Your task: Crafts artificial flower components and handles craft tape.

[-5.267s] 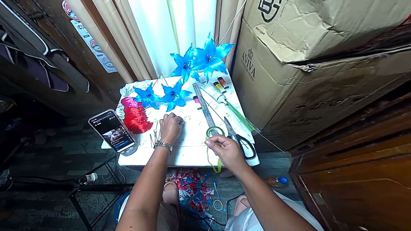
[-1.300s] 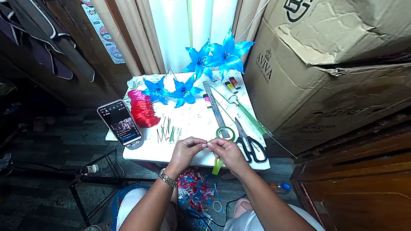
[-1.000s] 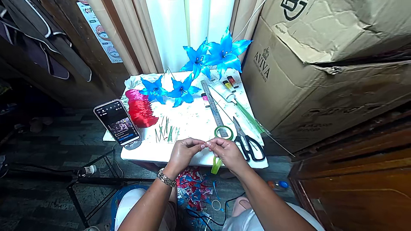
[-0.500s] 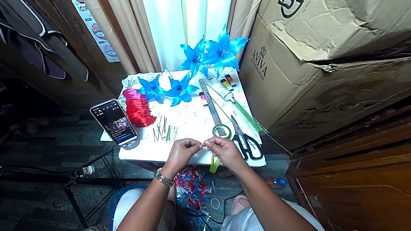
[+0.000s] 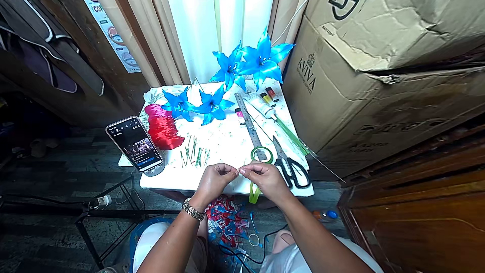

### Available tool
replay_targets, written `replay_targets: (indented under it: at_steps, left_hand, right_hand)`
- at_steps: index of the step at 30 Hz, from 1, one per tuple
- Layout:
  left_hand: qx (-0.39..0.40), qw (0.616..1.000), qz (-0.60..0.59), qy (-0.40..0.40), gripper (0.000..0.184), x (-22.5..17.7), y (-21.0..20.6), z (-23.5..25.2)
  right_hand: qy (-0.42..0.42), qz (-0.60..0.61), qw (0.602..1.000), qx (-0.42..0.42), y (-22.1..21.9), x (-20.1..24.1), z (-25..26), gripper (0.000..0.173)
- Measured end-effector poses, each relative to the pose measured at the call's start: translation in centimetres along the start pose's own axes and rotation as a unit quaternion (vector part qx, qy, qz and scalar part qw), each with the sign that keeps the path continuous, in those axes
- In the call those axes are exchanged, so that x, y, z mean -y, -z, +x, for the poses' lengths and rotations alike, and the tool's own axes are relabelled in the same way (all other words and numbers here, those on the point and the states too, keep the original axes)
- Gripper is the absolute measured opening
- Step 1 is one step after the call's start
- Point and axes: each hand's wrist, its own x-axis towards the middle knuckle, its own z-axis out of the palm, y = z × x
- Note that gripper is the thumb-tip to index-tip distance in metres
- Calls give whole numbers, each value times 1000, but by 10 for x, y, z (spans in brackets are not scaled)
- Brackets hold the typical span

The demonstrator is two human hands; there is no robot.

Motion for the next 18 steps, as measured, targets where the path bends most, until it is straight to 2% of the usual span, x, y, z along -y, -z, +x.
replay_targets:
  at_steps: [6,12,15,18]
  left_hand:
    - [33,999,3,5,8,-3,1,-2]
    - [102,994,26,19,8,-7,17,-2]
    - [120,991,-45,28,14,-3,22,-1]
    - [169,967,-176,68,26,-3,24,-1]
  right_hand:
    - [38,-36,999,-9,-1,0,-2,12]
    - [31,-36,999,-24,9,4,2,13]
    - [63,-9,998,-2,12,1,3,11]
    - [93,27,995,39,11,0,1,10]
